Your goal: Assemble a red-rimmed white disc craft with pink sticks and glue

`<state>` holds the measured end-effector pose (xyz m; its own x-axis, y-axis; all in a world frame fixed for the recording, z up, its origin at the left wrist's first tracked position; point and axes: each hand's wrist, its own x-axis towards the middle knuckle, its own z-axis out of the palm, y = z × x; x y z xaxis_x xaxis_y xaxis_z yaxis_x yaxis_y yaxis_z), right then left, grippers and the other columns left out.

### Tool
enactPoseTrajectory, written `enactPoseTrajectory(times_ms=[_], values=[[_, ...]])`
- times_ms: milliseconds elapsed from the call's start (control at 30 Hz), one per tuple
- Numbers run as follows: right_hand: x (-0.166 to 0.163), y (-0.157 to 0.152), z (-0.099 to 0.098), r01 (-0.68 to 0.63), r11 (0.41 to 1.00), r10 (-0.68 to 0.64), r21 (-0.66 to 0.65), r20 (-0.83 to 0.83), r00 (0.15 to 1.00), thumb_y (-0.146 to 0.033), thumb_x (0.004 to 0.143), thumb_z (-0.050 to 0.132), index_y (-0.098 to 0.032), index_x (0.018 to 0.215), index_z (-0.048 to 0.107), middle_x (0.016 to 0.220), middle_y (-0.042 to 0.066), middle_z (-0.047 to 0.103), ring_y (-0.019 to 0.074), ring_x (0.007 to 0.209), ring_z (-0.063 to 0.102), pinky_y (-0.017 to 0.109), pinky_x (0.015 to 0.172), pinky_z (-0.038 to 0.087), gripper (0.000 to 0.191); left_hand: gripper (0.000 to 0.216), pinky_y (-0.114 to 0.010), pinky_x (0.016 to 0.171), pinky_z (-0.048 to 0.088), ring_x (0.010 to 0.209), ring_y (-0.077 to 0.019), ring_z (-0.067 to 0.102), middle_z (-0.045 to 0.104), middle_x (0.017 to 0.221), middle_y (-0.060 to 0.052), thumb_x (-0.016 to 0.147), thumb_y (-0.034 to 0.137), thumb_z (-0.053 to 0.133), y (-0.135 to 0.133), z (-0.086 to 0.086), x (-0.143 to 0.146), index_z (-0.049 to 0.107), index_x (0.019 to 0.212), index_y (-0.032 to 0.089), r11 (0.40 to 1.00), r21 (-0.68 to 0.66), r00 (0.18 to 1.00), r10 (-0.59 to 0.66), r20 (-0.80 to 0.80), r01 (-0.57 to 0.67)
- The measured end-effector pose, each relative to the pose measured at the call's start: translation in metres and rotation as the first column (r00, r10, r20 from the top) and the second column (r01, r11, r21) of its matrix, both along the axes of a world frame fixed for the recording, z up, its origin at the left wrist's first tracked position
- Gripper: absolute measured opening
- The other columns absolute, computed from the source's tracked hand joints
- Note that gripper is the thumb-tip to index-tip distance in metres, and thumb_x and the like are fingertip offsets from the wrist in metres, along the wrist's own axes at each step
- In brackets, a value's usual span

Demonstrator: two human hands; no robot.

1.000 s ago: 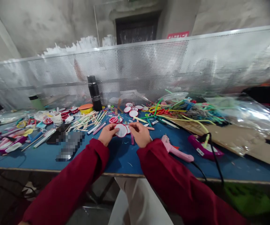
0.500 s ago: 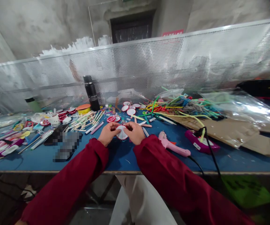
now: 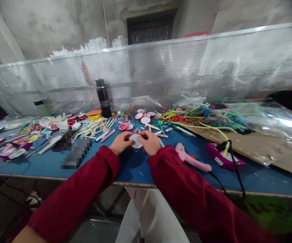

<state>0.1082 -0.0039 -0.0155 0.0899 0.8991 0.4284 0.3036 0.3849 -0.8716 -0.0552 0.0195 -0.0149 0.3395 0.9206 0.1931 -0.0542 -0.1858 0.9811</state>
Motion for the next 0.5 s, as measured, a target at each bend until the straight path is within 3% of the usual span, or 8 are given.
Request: enactPoseTrajectory(times_ms=[500], values=[[0.0006,0.0005,0.0012,-0.025,1.000,0.026,-0.015,0.057,0.998,-0.030,0.066,0.060,-0.020,0.080,0.063,0.072,-0.002,0.065,0.0143,0.066,0.056,0.028,0.065,0.045,0.018,0.046,-0.027,0.068,0.050,0.070,-0.0141,0.064,0.068,0.082,-0.003,0.054,0.011,0.080,0.0004,-0.0006,-0.0015,0.060,0.095,0.013,0.999,0.020,0.999,0.042,-0.027,-0.042]])
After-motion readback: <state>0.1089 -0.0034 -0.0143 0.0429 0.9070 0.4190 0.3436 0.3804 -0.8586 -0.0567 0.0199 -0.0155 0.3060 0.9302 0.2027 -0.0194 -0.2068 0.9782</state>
